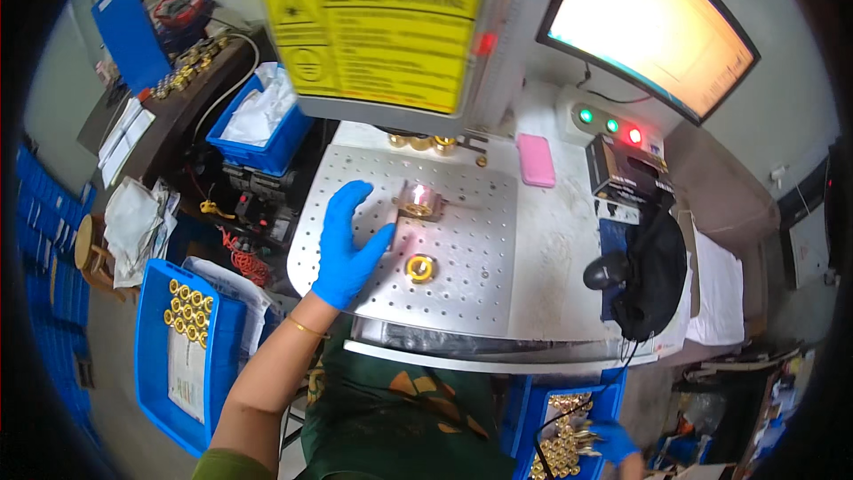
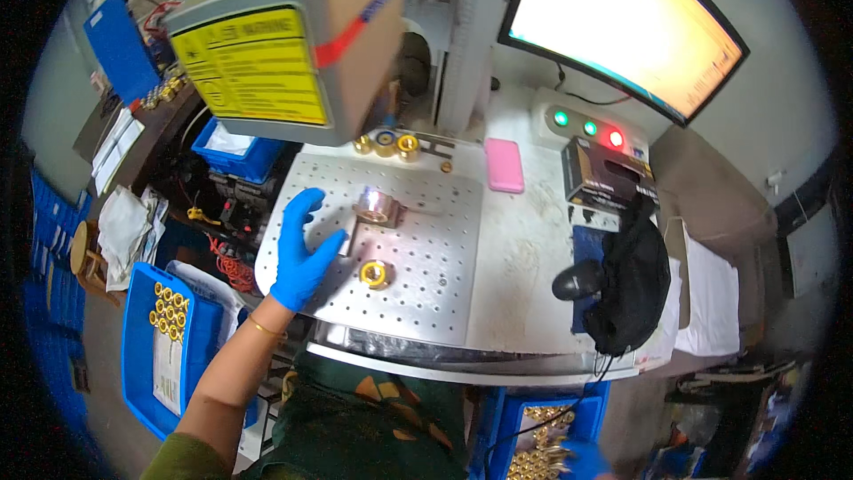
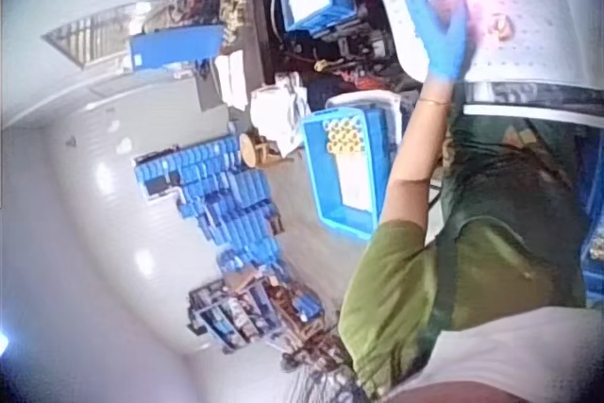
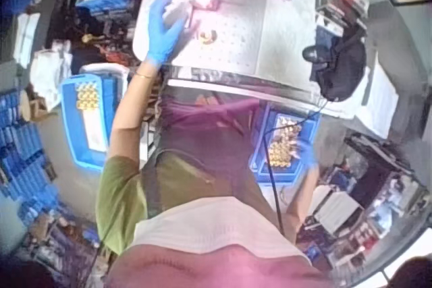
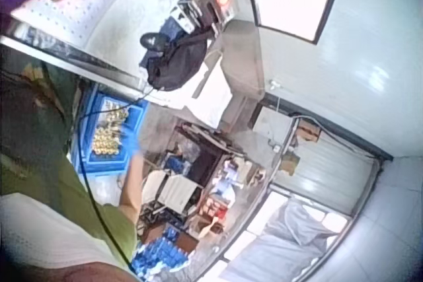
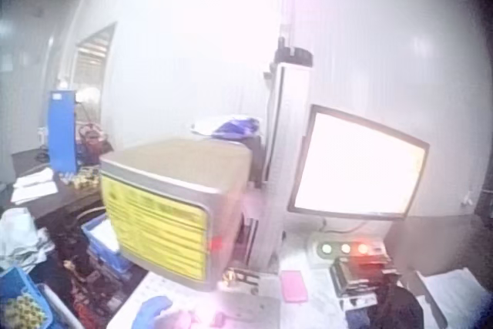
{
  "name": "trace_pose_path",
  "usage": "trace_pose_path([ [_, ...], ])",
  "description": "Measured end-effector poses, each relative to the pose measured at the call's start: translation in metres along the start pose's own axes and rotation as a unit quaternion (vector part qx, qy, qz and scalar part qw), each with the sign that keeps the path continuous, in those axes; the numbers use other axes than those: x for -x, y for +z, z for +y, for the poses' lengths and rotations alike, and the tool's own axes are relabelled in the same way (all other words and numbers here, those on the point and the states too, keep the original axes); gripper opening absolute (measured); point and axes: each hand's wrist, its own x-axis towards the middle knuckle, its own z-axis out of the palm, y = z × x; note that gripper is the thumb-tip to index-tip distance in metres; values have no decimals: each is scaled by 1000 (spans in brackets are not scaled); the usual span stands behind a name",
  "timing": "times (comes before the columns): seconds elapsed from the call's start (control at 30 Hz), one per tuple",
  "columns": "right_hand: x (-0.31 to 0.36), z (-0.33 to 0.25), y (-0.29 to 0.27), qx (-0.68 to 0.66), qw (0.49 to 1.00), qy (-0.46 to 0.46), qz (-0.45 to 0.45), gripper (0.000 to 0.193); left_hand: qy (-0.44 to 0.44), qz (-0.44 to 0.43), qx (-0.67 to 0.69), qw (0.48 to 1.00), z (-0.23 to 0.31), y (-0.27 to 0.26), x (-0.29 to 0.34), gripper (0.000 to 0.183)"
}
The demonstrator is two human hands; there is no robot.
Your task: Marking small brass cylindrical components using a laser marking machine.
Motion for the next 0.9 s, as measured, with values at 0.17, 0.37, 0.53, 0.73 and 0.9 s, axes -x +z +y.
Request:
trace_pose_path([
  [0.17,17,-230,-49,232,963,-139,9,35,14,-102,-47,994,-23,8,-18,76],
  [0.37,-136,-383,49,362,811,-459,-32,43,23,-107,-42,993,-16,16,-14,77],
  [0.53,-227,-421,115,374,810,-451,-27,29,-8,-131,-69,989,-12,-12,-5,74],
  [0.73,-235,-430,128,444,809,-384,-15,37,-18,-129,-58,990,-25,-26,-7,73],
  [0.9,-220,-429,132,425,798,-424,41,25,-5,-141,-52,989,-27,-14,-15,73],
])
